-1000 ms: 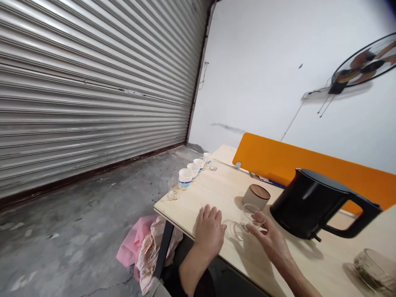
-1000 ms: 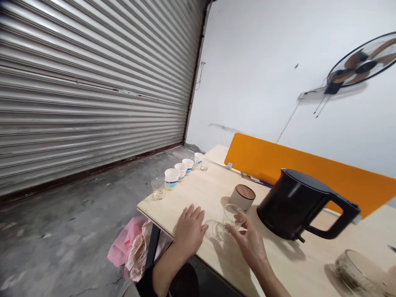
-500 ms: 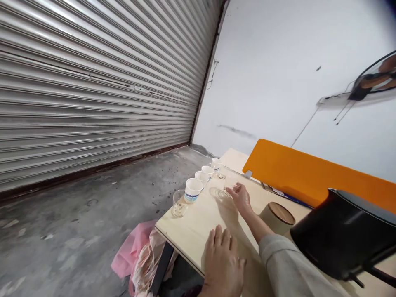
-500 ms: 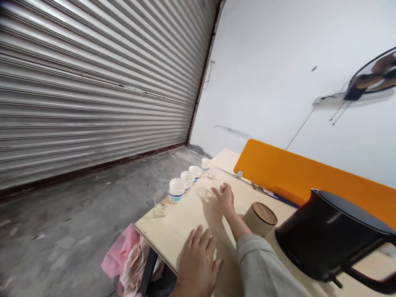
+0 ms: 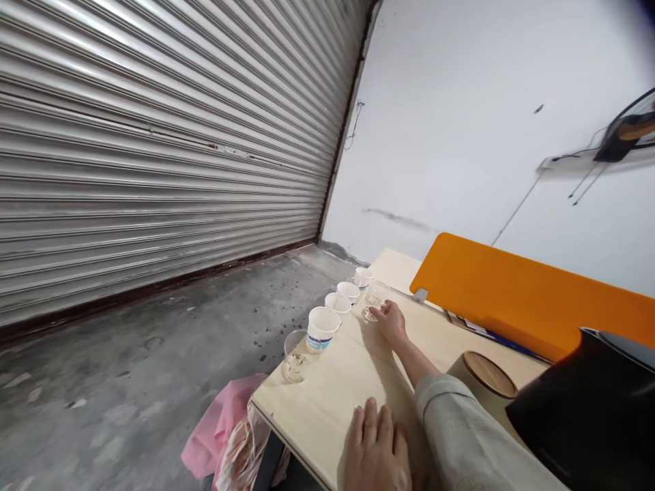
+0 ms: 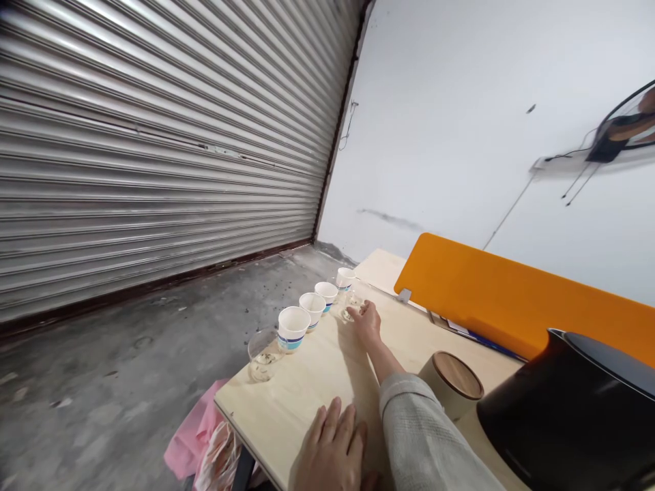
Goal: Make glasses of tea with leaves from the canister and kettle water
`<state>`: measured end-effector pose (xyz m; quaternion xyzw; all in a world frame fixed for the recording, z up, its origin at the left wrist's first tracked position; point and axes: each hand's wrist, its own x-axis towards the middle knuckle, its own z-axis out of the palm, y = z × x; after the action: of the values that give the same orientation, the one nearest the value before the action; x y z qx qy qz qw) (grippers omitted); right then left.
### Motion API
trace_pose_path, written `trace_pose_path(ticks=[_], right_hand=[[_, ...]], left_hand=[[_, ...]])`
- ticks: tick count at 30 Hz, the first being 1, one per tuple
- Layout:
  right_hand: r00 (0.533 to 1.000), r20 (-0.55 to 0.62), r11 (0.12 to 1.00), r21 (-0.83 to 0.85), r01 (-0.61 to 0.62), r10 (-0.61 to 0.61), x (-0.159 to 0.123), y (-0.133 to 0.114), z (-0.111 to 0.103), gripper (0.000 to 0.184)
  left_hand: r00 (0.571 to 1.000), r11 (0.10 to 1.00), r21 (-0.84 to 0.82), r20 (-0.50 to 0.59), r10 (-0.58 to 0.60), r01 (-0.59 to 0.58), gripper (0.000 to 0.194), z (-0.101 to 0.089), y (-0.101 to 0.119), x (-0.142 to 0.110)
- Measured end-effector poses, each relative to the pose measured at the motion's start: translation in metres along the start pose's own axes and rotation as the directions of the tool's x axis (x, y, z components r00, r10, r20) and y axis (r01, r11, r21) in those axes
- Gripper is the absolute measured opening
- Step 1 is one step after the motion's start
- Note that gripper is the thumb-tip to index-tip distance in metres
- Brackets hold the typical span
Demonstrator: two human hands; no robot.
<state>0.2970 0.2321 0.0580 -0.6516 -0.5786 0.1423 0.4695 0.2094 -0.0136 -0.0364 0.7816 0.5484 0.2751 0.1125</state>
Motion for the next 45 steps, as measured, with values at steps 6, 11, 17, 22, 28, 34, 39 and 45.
trace_pose_path(ticks=[6, 11, 17, 22, 28, 34, 39, 45], right_hand=[[1.000, 0.014, 1.000, 0.019, 0.005, -0.005, 0.005, 0.004, 0.005, 0.062], [1.000, 0.013, 0.999, 0.039, 0.007, -0.008, 0.006, 0.006, 0.010, 0.065], [1.000, -0.006, 0.999, 0.046, -0.026, 0.026, 0.008, 0.006, 0.014, 0.070], [1.000, 0.005, 0.998, 0.049, -0.027, 0.026, 0.008, 0.005, 0.014, 0.073], [0.999, 0.000, 0.997, 0.056, -0.049, 0.049, 0.003, 0.001, 0.012, 0.080], [0.999, 0.011, 0.996, 0.075, -0.051, 0.051, -0.029, -0.018, 0.000, 0.078], [0.997, 0.063, 0.995, 0.097, 0.033, -0.039, -0.112, -0.037, -0.049, 0.060], [0.956, 0.201, 0.973, -0.045, 0.225, -0.212, -0.248, -0.033, -0.174, 0.048]], left_hand=[[0.999, 0.999, 0.014, -0.030, 0.029, -0.029, 0.054, 0.008, -0.005, 0.001], [0.999, 0.997, 0.060, -0.034, 0.043, -0.041, 0.049, 0.017, -0.008, 0.003], [0.946, 0.980, 0.180, -0.296, 0.132, -0.080, 0.040, 0.030, -0.010, 0.001], [0.915, 0.977, 0.199, -0.373, 0.153, -0.082, 0.037, 0.033, -0.011, 0.002], [0.929, 0.982, 0.159, -0.337, 0.150, -0.100, 0.038, 0.022, -0.010, 0.000], [0.967, 0.997, 0.019, -0.245, 0.075, -0.073, 0.046, -0.015, 0.000, -0.009], [0.986, 0.998, 0.001, -0.154, 0.058, -0.059, 0.051, -0.049, 0.004, -0.015], [0.979, 0.982, 0.117, -0.120, 0.162, -0.148, 0.042, -0.055, -0.001, -0.021]])
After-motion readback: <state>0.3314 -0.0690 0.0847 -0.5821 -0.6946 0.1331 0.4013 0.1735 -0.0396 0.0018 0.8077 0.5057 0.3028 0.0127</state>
